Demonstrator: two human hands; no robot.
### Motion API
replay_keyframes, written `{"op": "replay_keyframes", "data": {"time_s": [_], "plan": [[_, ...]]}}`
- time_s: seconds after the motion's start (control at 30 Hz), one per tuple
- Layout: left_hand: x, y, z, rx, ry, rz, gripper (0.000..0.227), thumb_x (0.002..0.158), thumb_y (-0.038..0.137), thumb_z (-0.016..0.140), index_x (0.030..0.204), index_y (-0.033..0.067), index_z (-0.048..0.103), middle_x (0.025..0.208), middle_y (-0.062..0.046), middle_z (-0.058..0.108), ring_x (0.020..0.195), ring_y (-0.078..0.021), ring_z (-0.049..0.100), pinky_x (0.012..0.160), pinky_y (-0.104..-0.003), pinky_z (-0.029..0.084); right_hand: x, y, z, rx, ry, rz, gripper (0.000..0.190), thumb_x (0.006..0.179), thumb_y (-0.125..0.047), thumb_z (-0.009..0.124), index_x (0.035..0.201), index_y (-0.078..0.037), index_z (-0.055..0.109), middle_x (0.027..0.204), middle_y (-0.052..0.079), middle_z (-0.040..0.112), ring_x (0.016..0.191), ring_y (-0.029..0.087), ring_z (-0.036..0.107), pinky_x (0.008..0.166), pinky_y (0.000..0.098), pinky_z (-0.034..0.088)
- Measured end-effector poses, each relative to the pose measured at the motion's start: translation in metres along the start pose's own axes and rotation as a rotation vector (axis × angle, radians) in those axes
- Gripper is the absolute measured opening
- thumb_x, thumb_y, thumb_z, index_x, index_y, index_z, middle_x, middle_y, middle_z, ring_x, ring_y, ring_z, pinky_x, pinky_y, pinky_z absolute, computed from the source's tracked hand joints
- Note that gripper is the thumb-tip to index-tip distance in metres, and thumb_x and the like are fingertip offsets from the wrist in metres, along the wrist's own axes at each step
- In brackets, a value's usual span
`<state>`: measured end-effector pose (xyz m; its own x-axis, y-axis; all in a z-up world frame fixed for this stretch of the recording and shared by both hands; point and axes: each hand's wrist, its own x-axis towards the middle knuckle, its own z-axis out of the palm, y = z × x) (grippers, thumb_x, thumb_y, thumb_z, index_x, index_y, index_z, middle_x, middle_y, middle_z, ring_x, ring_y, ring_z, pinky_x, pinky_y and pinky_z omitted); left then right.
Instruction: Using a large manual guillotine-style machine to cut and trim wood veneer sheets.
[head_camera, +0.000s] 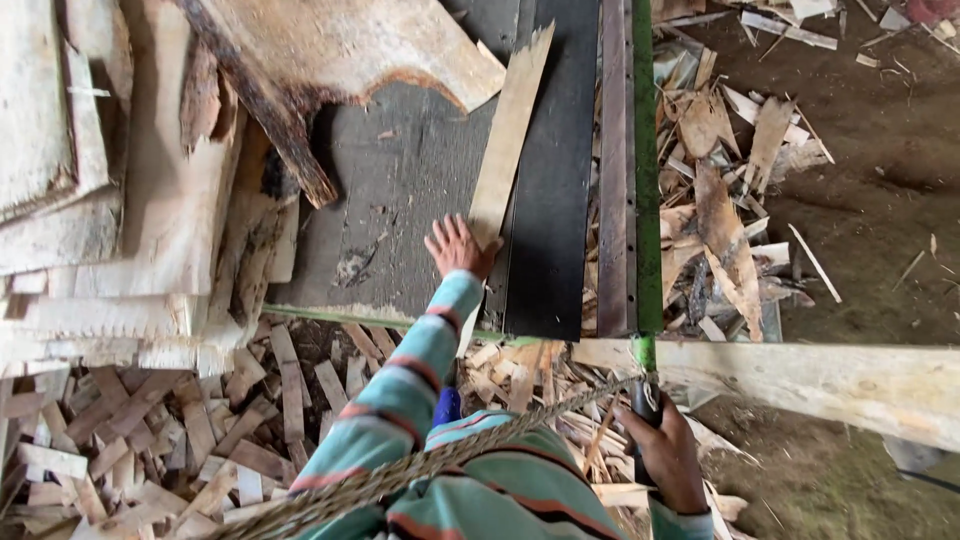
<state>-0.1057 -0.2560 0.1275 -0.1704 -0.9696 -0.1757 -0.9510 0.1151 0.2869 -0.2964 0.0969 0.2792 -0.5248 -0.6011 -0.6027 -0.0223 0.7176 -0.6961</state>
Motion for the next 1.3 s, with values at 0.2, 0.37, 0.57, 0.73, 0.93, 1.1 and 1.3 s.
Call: {"op": "replay_keyframes", "data": {"time_s": [0.2,0.37,0.57,0.73,0.93,1.1,1.3], "plan": [[0.024,0.007,-0.007,0.032,-0.131,-0.203,0.088,0.086,0.061,0.068,0.151,0.0112,0.033,0.163,-0.01,0.031,0.152,-0.0279,0.028,0.121,-0.059,0.021,0.0,0.003,-0.005,0.001,0.01,0.004,0.04,0.084,-0.029,0.075,0.109,0.0,0.064,0.072,0.009,0.062,0.058,0.019,0.059,0.054,0.0351,0.049],[0.026,-0.094,-0.011,-0.669,-0.043,0.067,0.037,0.086,0.015,0.071,0.122,0.0109,0.071,0.116,-0.011,0.076,0.106,-0.0239,0.074,0.094,-0.033,0.057,0.0,0.011,-0.014,-0.183,0.061,-0.194,0.044,0.081,-0.029,0.077,0.112,-0.001,0.061,0.081,0.014,0.071,0.069,0.025,0.068,0.065,0.0415,0.054],[-0.039,-0.171,-0.131,0.055,-0.407,0.319,0.039,0.102,0.041,0.057,0.129,0.0218,0.078,0.125,-0.003,0.078,0.104,-0.0171,0.072,0.099,-0.034,0.06,0.006,0.024,-0.015,-0.37,0.12,-0.29,0.053,0.08,-0.031,0.077,0.12,-0.002,0.057,0.087,0.021,0.07,0.071,0.031,0.069,0.065,0.0443,0.055],[0.026,-0.219,-0.11,-0.003,-0.233,0.445,0.033,0.103,0.048,0.07,0.119,0.0188,0.076,0.105,-0.001,0.077,0.088,-0.0176,0.073,0.084,-0.037,0.061,0.03,0.069,0.004,-0.33,0.064,-0.433,0.049,0.084,-0.025,0.075,0.121,0.0,0.055,0.083,0.017,0.067,0.068,0.03,0.064,0.06,0.046,0.053],[0.048,-0.165,-0.156,0.228,-0.193,0.346,0.017,0.094,0.042,0.073,0.106,0.0339,0.083,0.101,0.003,0.079,0.085,-0.0246,0.073,0.081,-0.045,0.059,0.028,0.071,0.0,-0.413,0.117,-0.533,0.048,0.088,-0.023,0.074,0.122,0.003,0.051,0.079,0.013,0.063,0.059,0.024,0.06,0.05,0.0399,0.053],[0.06,-0.167,-0.143,0.216,-0.216,0.349,0.018,0.093,0.043,0.074,0.106,0.034,0.083,0.1,0.002,0.079,0.084,-0.026,0.072,0.08,-0.044,0.058,-0.04,-0.025,-0.046,-0.516,0.039,-0.484,0.06,0.091,-0.025,0.067,0.136,0.005,0.043,0.079,0.011,0.06,0.046,0.015,0.06,0.039,0.0332,0.051],[0.067,-0.177,-0.127,0.125,-0.182,0.343,0.016,0.094,0.042,0.075,0.105,0.0329,0.083,0.103,0.004,0.079,0.083,-0.0224,0.073,0.08,-0.041,0.058,0.034,0.084,0.028,-0.144,0.107,-0.321,0.042,0.093,-0.03,0.073,0.115,0.001,0.056,0.076,0.013,0.064,0.055,0.019,0.06,0.045,0.0331,0.051]]}}
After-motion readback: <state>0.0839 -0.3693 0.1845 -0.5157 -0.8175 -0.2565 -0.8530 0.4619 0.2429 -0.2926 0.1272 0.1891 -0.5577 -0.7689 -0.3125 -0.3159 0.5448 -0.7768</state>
